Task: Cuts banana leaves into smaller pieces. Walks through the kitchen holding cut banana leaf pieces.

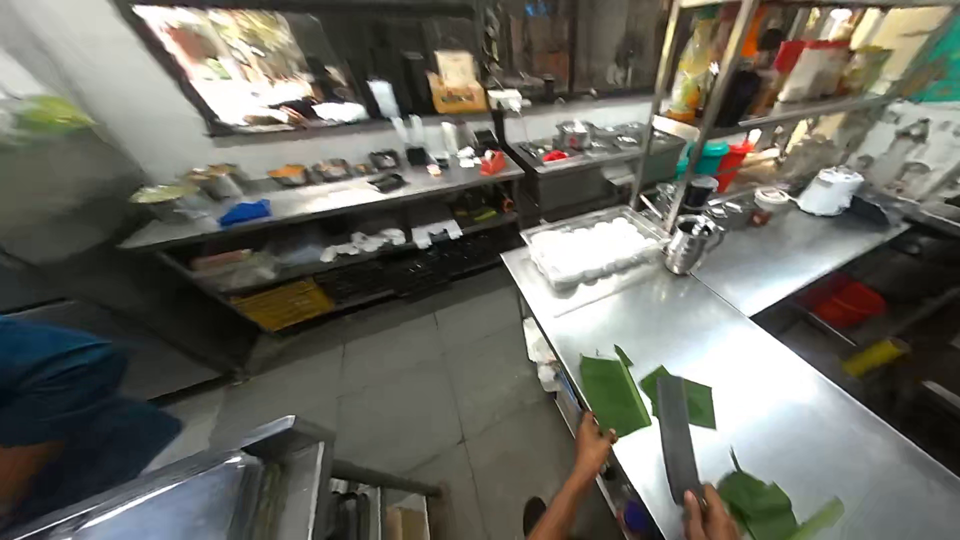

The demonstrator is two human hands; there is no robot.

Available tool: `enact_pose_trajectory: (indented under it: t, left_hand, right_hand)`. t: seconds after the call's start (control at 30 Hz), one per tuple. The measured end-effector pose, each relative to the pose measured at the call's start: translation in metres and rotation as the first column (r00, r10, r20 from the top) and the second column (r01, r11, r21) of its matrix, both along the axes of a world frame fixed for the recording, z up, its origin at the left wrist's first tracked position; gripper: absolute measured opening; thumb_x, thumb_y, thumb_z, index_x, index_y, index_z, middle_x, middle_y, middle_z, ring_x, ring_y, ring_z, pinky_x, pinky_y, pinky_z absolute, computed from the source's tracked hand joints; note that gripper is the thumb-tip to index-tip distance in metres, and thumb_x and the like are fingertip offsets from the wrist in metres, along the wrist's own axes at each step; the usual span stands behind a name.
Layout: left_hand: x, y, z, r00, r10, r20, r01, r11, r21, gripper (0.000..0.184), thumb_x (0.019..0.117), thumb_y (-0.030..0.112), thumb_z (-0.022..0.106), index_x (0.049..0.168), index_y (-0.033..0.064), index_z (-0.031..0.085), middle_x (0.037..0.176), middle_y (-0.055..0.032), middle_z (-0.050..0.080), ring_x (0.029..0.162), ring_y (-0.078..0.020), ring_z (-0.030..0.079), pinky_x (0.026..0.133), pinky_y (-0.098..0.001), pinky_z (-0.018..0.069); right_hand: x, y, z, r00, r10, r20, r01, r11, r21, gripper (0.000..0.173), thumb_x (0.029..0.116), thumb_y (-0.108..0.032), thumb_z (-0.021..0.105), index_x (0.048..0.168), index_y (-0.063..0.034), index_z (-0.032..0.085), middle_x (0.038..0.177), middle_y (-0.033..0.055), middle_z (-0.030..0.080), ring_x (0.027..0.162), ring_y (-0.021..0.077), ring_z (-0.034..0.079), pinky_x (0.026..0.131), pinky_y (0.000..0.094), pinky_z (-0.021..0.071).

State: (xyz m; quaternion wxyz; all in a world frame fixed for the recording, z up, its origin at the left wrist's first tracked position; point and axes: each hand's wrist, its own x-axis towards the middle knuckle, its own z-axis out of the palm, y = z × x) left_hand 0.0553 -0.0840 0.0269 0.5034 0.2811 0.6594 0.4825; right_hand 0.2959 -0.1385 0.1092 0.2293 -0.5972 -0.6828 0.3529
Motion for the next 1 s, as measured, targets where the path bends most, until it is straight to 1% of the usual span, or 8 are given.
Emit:
enact_pose_trajectory:
  t: [0.07, 0.13, 0.23, 0.33, 0.47, 0.6, 0.77, 1.0]
  left_hand:
    - [-0.001, -0.007, 0.001, 0.973, -0.075, -0.218, 0.062, 0.996, -0.064, 0.090, 0.0914, 0.025, 0.074, 0.160, 0.0031, 0.021, 0.110, -0.0197, 0.071, 0.091, -0.0278, 0.073, 0.084, -0.0466, 0.0617]
    - [-0.004, -0.006, 0.015, 0.865, -0.094, -0.493, 0.044, 0.993, -0.112, 0.104, 0.0893, 0.038, 0.075, 0.164, 0.0042, 0.010, 0.137, -0.0234, 0.059, 0.118, -0.0345, 0.064, 0.101, -0.0518, 0.0542]
    - [-0.009, 0.006, 0.016, 0.629, -0.054, -0.775, 0.103, 0.995, 0.015, 0.090, 0.0893, 0.044, 0.071, 0.162, 0.0101, 0.030, 0.163, -0.0211, 0.033, 0.149, -0.0393, 0.035, 0.118, -0.0561, 0.0361]
    - [-0.009, 0.030, 0.005, 0.431, -0.154, -0.889, 0.379, 0.925, 0.024, 0.078, 0.0940, 0.050, 0.064, 0.160, 0.0161, 0.039, 0.172, -0.0098, 0.019, 0.160, -0.0307, 0.010, 0.128, -0.0570, 0.0126]
    - [-0.013, 0.056, -0.018, 0.262, -0.318, -0.911, 0.497, 0.854, -0.155, 0.088, 0.0950, 0.067, 0.050, 0.162, 0.0137, 0.032, 0.173, -0.0072, 0.015, 0.160, -0.0282, 0.007, 0.127, -0.0586, 0.0040]
    - [-0.018, 0.055, -0.028, 0.242, -0.356, -0.902, 0.508, 0.839, -0.195, 0.087, 0.0945, 0.071, 0.044, 0.163, 0.0189, 0.031, 0.173, -0.0017, 0.016, 0.160, -0.0242, 0.008, 0.128, -0.0581, 0.0048]
    - [-0.019, 0.054, -0.021, 0.264, -0.397, -0.879, 0.516, 0.828, -0.220, 0.086, 0.0914, 0.067, 0.053, 0.161, 0.0205, 0.035, 0.172, -0.0008, 0.020, 0.160, -0.0236, 0.011, 0.127, -0.0589, 0.0037]
    - [0.010, 0.058, -0.020, 0.289, -0.341, -0.895, 0.376, 0.900, -0.222, 0.082, 0.0964, 0.066, 0.046, 0.156, 0.0104, 0.043, 0.173, -0.0070, 0.015, 0.160, -0.0285, 0.007, 0.126, -0.0623, 0.0027]
  right_hand:
    - [-0.006, 0.003, -0.015, 0.995, -0.038, 0.095, 0.032, 0.998, 0.059, 0.037, 0.1055, -0.032, 0.047, 0.119, -0.0011, 0.062, 0.072, 0.0119, 0.066, 0.062, 0.0291, 0.067, 0.060, 0.0527, 0.0568]
    - [-0.015, 0.013, -0.028, 0.976, -0.056, 0.209, 0.034, 0.994, 0.107, 0.035, 0.1051, -0.034, 0.045, 0.115, -0.0056, 0.064, 0.068, 0.0096, 0.064, 0.061, 0.0294, 0.066, 0.057, 0.0522, 0.0552]
    - [-0.037, 0.027, -0.030, 0.923, -0.032, 0.383, 0.017, 0.999, 0.041, 0.034, 0.1070, -0.034, 0.042, 0.118, -0.0093, 0.063, 0.075, 0.0112, 0.069, 0.071, 0.0327, 0.071, 0.064, 0.0530, 0.0571]
    - [-0.055, 0.036, -0.029, 0.875, -0.017, 0.484, 0.012, 1.000, 0.013, 0.036, 0.1087, -0.034, 0.038, 0.121, -0.0100, 0.062, 0.078, 0.0116, 0.071, 0.077, 0.0327, 0.073, 0.069, 0.0514, 0.0582]
    - [-0.065, 0.053, -0.039, 0.831, -0.025, 0.556, -0.021, 0.997, 0.076, 0.036, 0.1085, -0.033, 0.037, 0.121, -0.0116, 0.062, 0.079, 0.0104, 0.071, 0.078, 0.0312, 0.074, 0.068, 0.0494, 0.0582]
    - [-0.062, 0.064, -0.043, 0.818, 0.020, 0.575, -0.045, 0.999, 0.029, 0.035, 0.1081, -0.034, 0.037, 0.121, -0.0127, 0.061, 0.081, 0.0102, 0.072, 0.079, 0.0312, 0.074, 0.069, 0.0497, 0.0579]
    - [-0.062, 0.064, -0.042, 0.806, 0.037, 0.591, -0.059, 0.998, 0.019, 0.034, 0.1080, -0.034, 0.036, 0.118, -0.0132, 0.062, 0.079, 0.0090, 0.071, 0.078, 0.0296, 0.074, 0.067, 0.0488, 0.0578]
    - [-0.062, 0.071, -0.039, 0.781, 0.088, 0.618, -0.060, 0.996, -0.065, 0.036, 0.1088, -0.035, 0.035, 0.124, -0.0130, 0.059, 0.080, 0.0090, 0.072, 0.080, 0.0305, 0.074, 0.070, 0.0485, 0.0585]
